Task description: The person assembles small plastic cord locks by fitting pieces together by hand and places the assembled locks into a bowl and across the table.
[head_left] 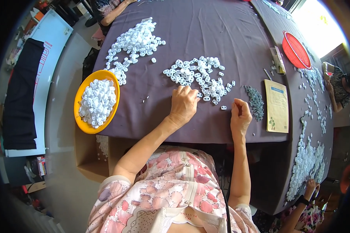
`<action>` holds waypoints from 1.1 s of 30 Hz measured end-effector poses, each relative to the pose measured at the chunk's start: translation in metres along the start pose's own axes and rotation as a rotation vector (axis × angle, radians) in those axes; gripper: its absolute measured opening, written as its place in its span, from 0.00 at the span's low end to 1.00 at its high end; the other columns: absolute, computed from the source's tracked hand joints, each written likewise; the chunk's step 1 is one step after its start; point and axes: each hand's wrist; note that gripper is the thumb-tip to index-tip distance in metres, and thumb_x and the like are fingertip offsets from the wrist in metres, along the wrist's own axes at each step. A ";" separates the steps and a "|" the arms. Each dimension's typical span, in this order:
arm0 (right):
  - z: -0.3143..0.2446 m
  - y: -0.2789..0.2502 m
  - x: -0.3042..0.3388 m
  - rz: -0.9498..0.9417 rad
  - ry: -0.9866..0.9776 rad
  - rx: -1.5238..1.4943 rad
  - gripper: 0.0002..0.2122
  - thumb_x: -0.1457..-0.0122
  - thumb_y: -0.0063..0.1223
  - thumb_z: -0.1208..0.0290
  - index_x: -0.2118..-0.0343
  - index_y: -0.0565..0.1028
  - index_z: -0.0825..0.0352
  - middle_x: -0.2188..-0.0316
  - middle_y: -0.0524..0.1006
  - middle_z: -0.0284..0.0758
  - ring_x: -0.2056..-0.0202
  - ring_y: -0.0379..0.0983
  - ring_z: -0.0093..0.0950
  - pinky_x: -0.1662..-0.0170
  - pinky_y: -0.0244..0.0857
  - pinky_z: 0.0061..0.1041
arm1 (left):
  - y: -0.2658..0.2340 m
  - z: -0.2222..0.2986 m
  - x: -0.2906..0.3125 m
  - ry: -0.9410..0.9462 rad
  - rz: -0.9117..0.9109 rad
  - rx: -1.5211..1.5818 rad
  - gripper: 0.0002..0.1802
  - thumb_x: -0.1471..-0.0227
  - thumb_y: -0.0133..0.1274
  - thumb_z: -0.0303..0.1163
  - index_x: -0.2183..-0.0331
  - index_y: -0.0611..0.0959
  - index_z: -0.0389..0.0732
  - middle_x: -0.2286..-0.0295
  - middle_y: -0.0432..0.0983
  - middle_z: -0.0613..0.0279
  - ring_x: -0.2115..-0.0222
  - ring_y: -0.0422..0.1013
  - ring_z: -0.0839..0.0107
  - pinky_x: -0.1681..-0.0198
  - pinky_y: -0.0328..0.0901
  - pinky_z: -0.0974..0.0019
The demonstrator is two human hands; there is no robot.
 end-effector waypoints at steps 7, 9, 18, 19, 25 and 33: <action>-0.008 0.000 -0.001 -0.042 -0.156 0.008 0.03 0.48 0.50 0.82 0.70 0.74 0.69 0.73 0.73 0.36 0.74 0.71 0.27 0.72 0.63 0.22 | -0.001 0.001 0.004 -0.034 0.069 0.110 0.04 0.56 0.55 0.24 0.73 0.79 0.41 0.76 0.72 0.67 0.73 0.68 0.71 0.68 0.62 0.65; -0.017 0.001 0.001 -0.069 -0.182 0.013 0.03 0.48 0.50 0.82 0.71 0.74 0.69 0.73 0.73 0.37 0.74 0.71 0.28 0.73 0.64 0.22 | -0.007 0.006 0.008 -0.237 -0.016 0.426 0.02 0.54 0.54 0.24 0.73 0.78 0.40 0.77 0.73 0.69 0.74 0.68 0.76 0.72 0.62 0.69; -0.055 0.038 0.024 -0.358 0.282 -0.587 0.03 0.44 0.50 0.81 0.69 0.75 0.69 0.74 0.74 0.25 0.72 0.68 0.13 0.68 0.63 0.13 | -0.018 0.018 0.023 -0.745 -0.116 1.290 0.05 0.46 0.49 0.26 0.67 0.78 0.36 0.75 0.76 0.66 0.76 0.70 0.81 0.72 0.66 0.77; -0.057 0.041 0.025 -0.367 0.280 -0.586 0.03 0.44 0.50 0.81 0.69 0.75 0.69 0.74 0.74 0.25 0.72 0.68 0.13 0.68 0.63 0.13 | -0.015 0.014 0.026 -0.750 -0.110 1.372 0.05 0.47 0.50 0.26 0.66 0.78 0.37 0.75 0.76 0.65 0.75 0.71 0.80 0.72 0.67 0.77; -0.054 0.052 0.026 -0.376 0.276 -0.613 0.03 0.45 0.51 0.82 0.68 0.75 0.70 0.72 0.74 0.26 0.70 0.70 0.14 0.66 0.64 0.13 | -0.020 0.013 0.031 -0.684 -0.104 1.389 0.06 0.48 0.52 0.28 0.66 0.78 0.36 0.75 0.77 0.65 0.76 0.72 0.80 0.72 0.67 0.76; -0.064 0.055 0.025 -0.475 0.278 -0.610 0.02 0.44 0.49 0.81 0.69 0.74 0.70 0.75 0.74 0.28 0.73 0.70 0.15 0.70 0.65 0.14 | -0.027 0.001 0.037 -0.639 -0.110 1.305 0.05 0.49 0.54 0.28 0.71 0.80 0.36 0.79 0.75 0.67 0.81 0.68 0.83 0.77 0.65 0.78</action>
Point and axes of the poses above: each hand's wrist, its own x-axis away from the middle knuckle, its own y-axis out of the palm, z = x × y
